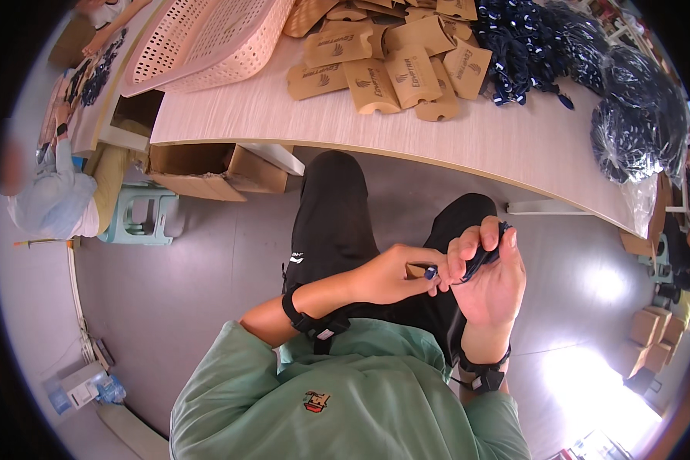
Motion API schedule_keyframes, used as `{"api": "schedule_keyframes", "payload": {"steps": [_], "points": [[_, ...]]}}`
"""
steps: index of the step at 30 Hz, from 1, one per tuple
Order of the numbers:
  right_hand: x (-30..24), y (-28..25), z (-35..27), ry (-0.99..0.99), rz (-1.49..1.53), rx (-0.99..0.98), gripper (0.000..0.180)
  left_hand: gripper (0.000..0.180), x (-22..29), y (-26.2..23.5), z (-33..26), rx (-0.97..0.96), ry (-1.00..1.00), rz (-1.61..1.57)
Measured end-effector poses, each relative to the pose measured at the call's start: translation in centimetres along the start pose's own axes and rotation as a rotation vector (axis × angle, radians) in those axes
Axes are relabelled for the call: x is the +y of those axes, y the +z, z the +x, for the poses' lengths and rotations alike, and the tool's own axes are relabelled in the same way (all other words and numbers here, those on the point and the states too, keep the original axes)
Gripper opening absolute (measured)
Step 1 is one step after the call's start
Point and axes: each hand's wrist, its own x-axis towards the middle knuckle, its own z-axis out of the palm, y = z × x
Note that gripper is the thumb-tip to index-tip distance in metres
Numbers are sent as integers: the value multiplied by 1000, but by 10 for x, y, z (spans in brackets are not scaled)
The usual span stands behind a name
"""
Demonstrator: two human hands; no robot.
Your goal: Manually assemble parts into a small brown cardboard envelope packaging sleeve.
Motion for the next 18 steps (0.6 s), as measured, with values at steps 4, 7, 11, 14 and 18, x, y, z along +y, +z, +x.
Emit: {"api": "schedule_keyframes", "payload": {"steps": [4, 7, 11, 14, 18], "points": [[7, 2, 5, 49, 50, 19, 37, 19, -12, 3, -1, -102, 25, -20], [8, 3, 7, 57, 52, -5, 37, 27, -18, 2, -3, -137, 51, -33], [8, 1, 8, 55, 76, -4, 37, 21, -16, 0, -4, -170, 142, -81], [6, 2, 9, 66, 85, -6, 37, 19, -18, 2, -4, -152, 189, -150], [4, 1, 9, 55, 52, 23, 37, 20, -14, 4, -3, -79, 285, -126]]}}
